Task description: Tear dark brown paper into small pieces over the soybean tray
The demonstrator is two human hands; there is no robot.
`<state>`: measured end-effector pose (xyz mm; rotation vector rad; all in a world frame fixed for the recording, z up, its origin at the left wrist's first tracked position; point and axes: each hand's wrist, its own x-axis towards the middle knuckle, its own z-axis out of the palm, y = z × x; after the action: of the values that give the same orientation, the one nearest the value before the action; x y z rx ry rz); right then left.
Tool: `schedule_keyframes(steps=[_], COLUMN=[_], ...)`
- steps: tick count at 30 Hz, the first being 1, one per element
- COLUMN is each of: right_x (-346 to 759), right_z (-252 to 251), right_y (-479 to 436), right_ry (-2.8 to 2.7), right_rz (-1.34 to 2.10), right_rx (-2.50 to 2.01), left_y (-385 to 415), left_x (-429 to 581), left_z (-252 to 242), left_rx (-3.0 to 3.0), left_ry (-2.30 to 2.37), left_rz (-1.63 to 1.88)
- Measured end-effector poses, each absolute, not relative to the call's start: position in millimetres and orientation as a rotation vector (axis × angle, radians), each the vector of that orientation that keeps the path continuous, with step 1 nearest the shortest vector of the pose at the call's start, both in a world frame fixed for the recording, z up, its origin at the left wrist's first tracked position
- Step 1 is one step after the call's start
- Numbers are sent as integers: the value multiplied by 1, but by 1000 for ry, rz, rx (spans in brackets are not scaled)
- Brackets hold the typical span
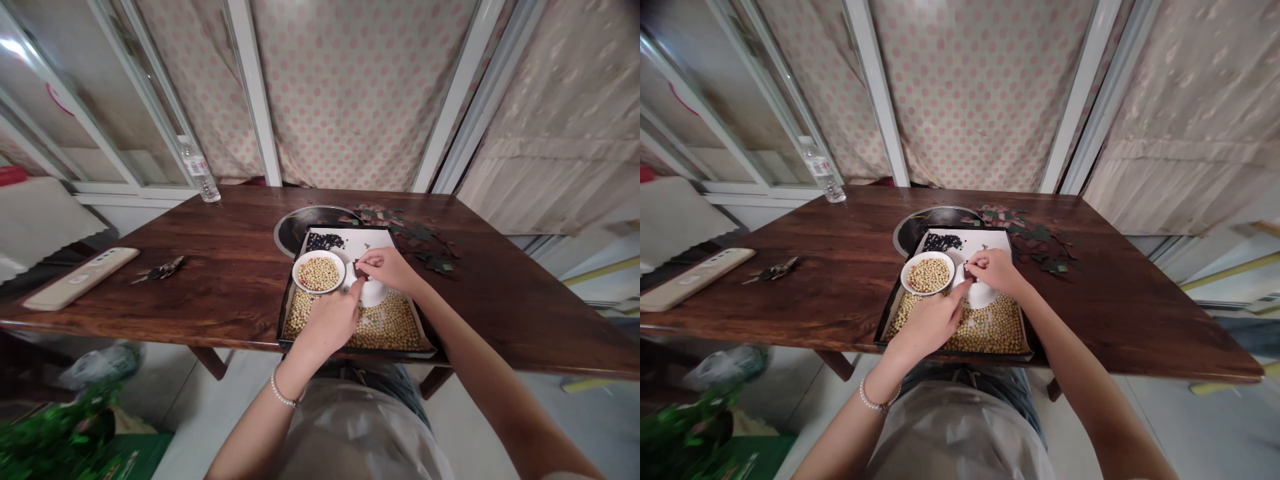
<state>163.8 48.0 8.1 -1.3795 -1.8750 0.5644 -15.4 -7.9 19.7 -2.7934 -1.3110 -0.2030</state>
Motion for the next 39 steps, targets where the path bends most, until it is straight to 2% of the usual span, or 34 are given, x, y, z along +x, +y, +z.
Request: schedule_keyframes(steps=[9,15,19,24,29,34,39], right_x=[163,164,164,166,162,164,168], right_z=[13,11,12,10,11,11,10], right_y=[46,47,46,49,45,47,48], right_ry=[-1882,-1736,-1874,-1796,-1875,-1777,-1816], right_rz=[559,438,529,248,426,320,485], right_rx=[-1369,-1444,-1371,-1441,-1402,-1447,-1419], left_y=[-8,-8,-9,-9,-9,-9,-8], left_x=[-15,-15,-15,-15,-15,-15,-15], left_z=[20,20,21,21,22,22,22], left_rx=[-2792,-2814,-2816,-2806,-2820,-2837,-2840], left_ry=[-1332,-1338,-1352,-1354,-1345,-1353,-1351], left_rz=[-202,-209,-192,-184,-196,-206,-190])
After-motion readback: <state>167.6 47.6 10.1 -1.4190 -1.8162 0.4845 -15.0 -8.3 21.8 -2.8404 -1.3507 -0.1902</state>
